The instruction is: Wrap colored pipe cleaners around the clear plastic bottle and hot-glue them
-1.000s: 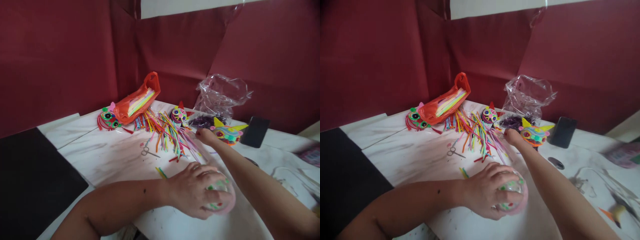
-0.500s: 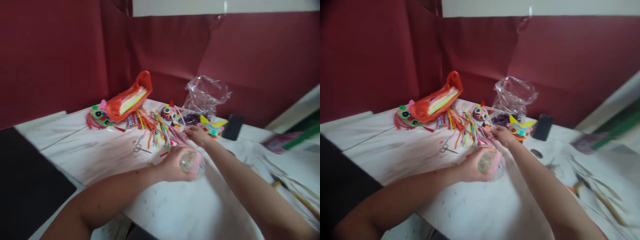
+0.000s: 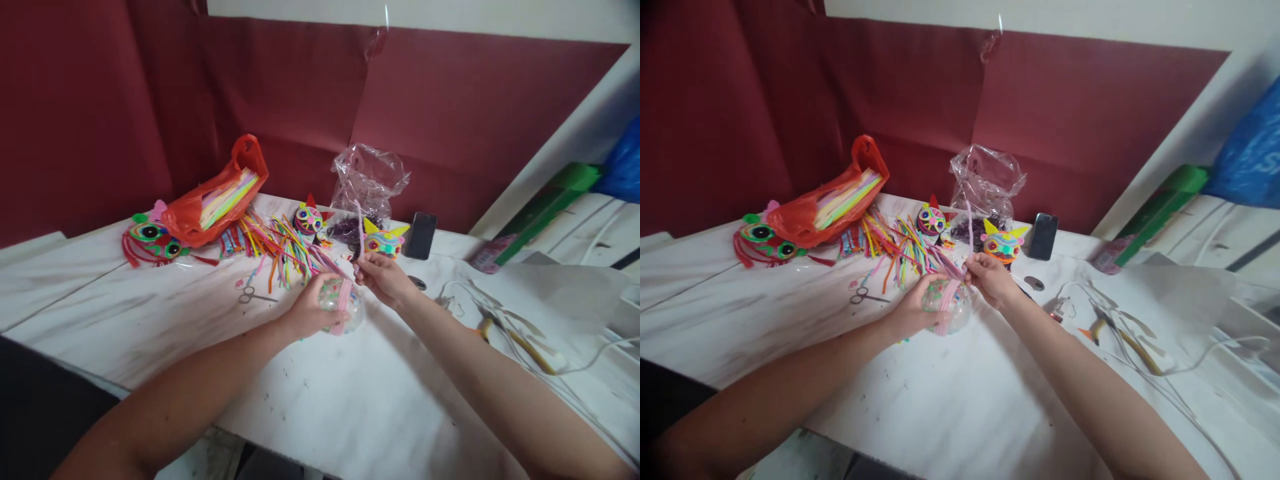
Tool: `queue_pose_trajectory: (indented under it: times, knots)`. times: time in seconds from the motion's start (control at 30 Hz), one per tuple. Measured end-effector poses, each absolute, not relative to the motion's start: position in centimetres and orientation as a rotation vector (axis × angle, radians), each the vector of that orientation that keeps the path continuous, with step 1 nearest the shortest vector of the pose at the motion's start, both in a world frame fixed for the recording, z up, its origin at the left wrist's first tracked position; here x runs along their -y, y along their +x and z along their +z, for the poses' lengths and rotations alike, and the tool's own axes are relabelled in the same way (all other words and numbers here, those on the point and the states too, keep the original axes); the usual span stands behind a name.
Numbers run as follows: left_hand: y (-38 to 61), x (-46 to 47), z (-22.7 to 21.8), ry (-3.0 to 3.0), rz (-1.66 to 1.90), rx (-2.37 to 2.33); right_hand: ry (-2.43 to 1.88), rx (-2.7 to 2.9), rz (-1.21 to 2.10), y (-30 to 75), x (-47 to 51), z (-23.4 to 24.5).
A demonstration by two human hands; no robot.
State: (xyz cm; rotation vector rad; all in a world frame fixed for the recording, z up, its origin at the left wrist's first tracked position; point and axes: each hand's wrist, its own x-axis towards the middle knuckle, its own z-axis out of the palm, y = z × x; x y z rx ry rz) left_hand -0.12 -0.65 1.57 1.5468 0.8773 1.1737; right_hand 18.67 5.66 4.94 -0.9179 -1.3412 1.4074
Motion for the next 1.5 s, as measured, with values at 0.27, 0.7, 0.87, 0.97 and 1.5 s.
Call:
queue_pose_trajectory:
  times: [0.27,0.7,0.87,0.97,1.5]
  knots:
    - [-0.6,1.8,2.0,1.417,0.796,-0.570,-0.965,1.377,1.357,18.8,-3.7,3.9]
    - [-0.8,1.3,1.7,1.390,0.762,-0.521,-1.014,1.286,1.337,17.8,-2.7,3.2]
    - [-1.0,0.7,1.2,1.382,0.816,-0.451,-0.970,1.183,1.586,17.8,-2.3,3.2]
    - [-1.0,0.5,1.1,1.348,0.816,-0.418,-0.977,1.088,1.666,17.8,-1.7,3.0]
    - [-1.2,0.1,1.4,1.240,0.750,-0.418,-0.704,1.312,1.240,17.8,-4.8,5.4]
